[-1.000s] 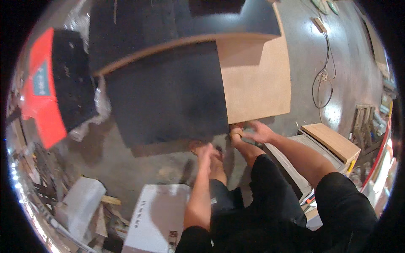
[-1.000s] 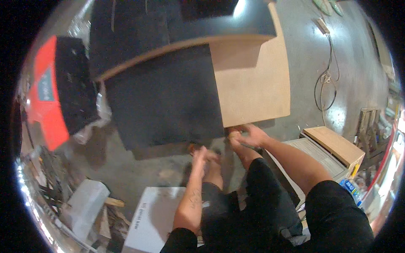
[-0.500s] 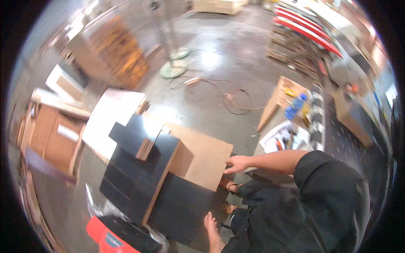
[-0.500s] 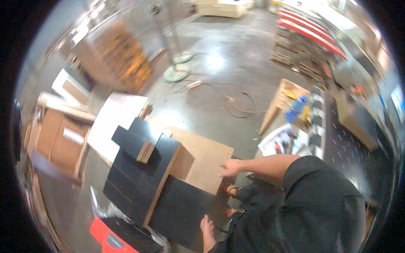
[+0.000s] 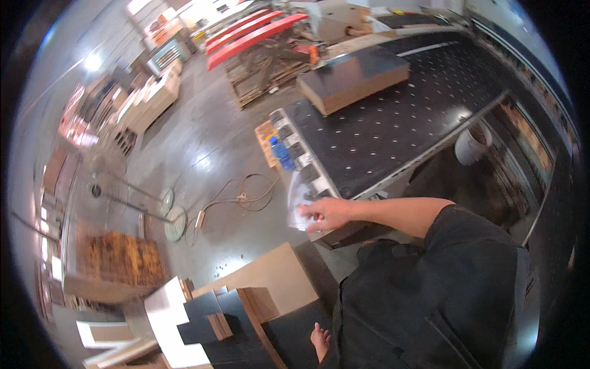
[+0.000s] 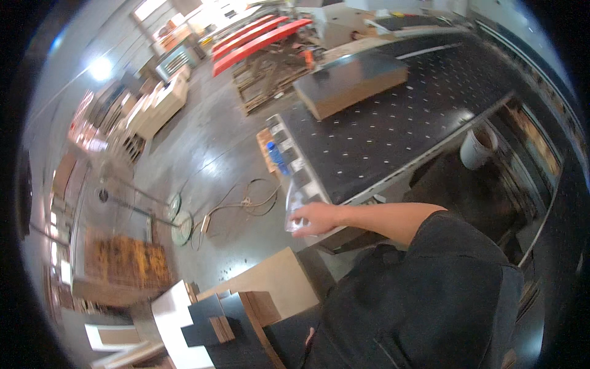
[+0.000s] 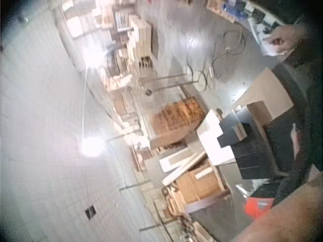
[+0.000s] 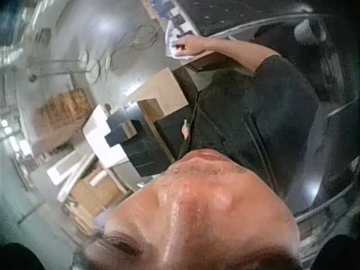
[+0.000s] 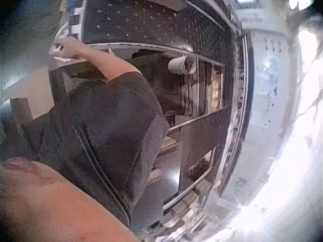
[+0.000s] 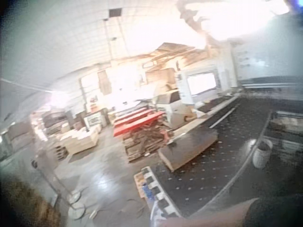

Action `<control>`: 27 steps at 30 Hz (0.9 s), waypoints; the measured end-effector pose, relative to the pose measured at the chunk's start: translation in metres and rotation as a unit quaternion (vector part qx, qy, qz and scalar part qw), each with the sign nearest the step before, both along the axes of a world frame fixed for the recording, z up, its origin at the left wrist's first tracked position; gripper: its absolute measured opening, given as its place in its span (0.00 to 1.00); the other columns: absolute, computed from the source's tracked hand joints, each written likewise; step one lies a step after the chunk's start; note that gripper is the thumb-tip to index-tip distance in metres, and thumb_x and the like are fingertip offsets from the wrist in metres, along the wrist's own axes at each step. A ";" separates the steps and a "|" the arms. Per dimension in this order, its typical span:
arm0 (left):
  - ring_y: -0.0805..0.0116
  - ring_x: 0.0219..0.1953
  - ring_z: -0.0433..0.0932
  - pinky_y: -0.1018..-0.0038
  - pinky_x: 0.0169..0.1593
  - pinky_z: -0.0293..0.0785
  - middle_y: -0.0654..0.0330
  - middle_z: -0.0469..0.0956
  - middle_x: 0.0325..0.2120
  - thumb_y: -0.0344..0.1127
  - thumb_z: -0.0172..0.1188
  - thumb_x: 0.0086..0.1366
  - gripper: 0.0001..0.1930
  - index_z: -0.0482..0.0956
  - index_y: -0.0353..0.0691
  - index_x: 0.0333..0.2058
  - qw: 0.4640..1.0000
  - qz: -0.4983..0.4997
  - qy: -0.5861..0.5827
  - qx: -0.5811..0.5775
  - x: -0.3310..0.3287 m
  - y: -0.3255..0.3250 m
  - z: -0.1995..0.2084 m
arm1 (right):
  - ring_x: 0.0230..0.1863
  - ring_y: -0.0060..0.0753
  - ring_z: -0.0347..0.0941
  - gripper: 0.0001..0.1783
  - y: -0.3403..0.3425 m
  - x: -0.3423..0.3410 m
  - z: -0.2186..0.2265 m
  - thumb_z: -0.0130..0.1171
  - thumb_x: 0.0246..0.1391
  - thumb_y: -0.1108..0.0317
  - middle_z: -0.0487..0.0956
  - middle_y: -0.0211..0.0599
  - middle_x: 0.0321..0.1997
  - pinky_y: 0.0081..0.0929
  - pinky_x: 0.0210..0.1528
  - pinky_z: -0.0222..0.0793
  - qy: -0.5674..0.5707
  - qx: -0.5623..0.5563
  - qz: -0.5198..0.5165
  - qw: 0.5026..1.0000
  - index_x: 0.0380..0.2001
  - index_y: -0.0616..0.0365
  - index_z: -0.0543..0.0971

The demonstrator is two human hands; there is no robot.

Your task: The person repeatedly picks up dark rectangular panels from a CNC machine table and stacks them on a nearby surface. The person also uses a small orange tool to clear debris from the machine bed between handling cycles.

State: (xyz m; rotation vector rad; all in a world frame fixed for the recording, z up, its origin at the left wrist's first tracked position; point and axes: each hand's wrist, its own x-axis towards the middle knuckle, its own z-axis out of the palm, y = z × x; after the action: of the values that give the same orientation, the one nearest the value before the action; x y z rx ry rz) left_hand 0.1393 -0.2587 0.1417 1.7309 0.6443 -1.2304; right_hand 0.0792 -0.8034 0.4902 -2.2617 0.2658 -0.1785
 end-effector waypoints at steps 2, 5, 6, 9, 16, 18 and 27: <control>0.54 0.45 0.80 0.59 0.46 0.76 0.55 0.79 0.46 0.60 0.61 0.71 0.32 0.76 0.34 0.56 0.996 0.023 -0.080 -0.015 0.001 -0.029 0.001 | 0.46 0.36 0.83 0.31 -0.033 -0.037 0.010 0.69 0.60 0.52 0.83 0.48 0.48 0.35 0.48 0.79 0.032 0.097 -0.102 0.990 0.59 0.61 0.78; 0.54 0.49 0.78 0.57 0.53 0.73 0.53 0.79 0.46 0.57 0.55 0.75 0.27 0.77 0.34 0.50 0.982 0.023 -0.130 -0.132 0.044 -0.091 0.039 | 0.49 0.39 0.83 0.33 -0.093 -0.080 0.020 0.68 0.60 0.49 0.83 0.49 0.51 0.35 0.52 0.79 -0.072 0.028 -0.178 0.981 0.59 0.63 0.78; 0.54 0.50 0.78 0.55 0.53 0.73 0.53 0.79 0.46 0.56 0.54 0.75 0.25 0.77 0.35 0.50 0.970 0.117 -0.110 -0.180 0.060 -0.126 0.058 | 0.52 0.46 0.83 0.37 -0.117 -0.100 0.023 0.67 0.59 0.44 0.84 0.52 0.52 0.37 0.53 0.78 -0.079 0.051 -0.211 0.973 0.59 0.64 0.77; 0.53 0.56 0.74 0.52 0.59 0.69 0.52 0.75 0.56 0.55 0.51 0.76 0.25 0.72 0.42 0.59 0.930 0.074 -0.188 -0.307 0.104 -0.233 0.150 | 0.51 0.39 0.83 0.34 -0.195 -0.161 0.026 0.66 0.62 0.45 0.85 0.49 0.52 0.35 0.54 0.77 -0.117 0.097 -0.320 0.935 0.59 0.63 0.77; 0.56 0.61 0.74 0.57 0.66 0.66 0.49 0.72 0.64 0.51 0.51 0.77 0.32 0.61 0.41 0.71 0.829 -0.025 -0.363 -0.424 0.056 -0.517 0.325 | 0.54 0.32 0.79 0.33 -0.397 -0.295 0.027 0.63 0.65 0.47 0.82 0.44 0.54 0.31 0.56 0.74 -0.278 0.164 -0.492 0.808 0.59 0.66 0.76; 0.55 0.61 0.75 0.59 0.65 0.67 0.49 0.72 0.64 0.49 0.52 0.78 0.31 0.60 0.40 0.72 0.826 -0.055 -0.325 -0.456 0.027 -0.589 0.333 | 0.53 0.32 0.78 0.34 -0.441 -0.315 0.023 0.63 0.66 0.45 0.82 0.43 0.54 0.30 0.57 0.72 -0.302 0.169 -0.532 0.773 0.59 0.66 0.76; 0.54 0.77 0.53 0.54 0.76 0.46 0.50 0.55 0.75 0.57 0.49 0.77 0.39 0.51 0.41 0.76 0.857 -0.122 -0.365 -0.344 0.031 -0.806 0.338 | 0.59 0.32 0.75 0.34 -0.566 -0.344 0.003 0.56 0.69 0.42 0.78 0.35 0.60 0.35 0.60 0.69 -0.244 0.238 -0.552 0.761 0.65 0.57 0.73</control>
State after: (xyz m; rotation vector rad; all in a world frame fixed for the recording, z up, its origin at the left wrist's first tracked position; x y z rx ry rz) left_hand 0.1703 -1.0648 0.4797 1.4913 -0.4437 -0.7131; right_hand -0.2649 -1.3694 0.4935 -1.2251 1.1844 -1.1472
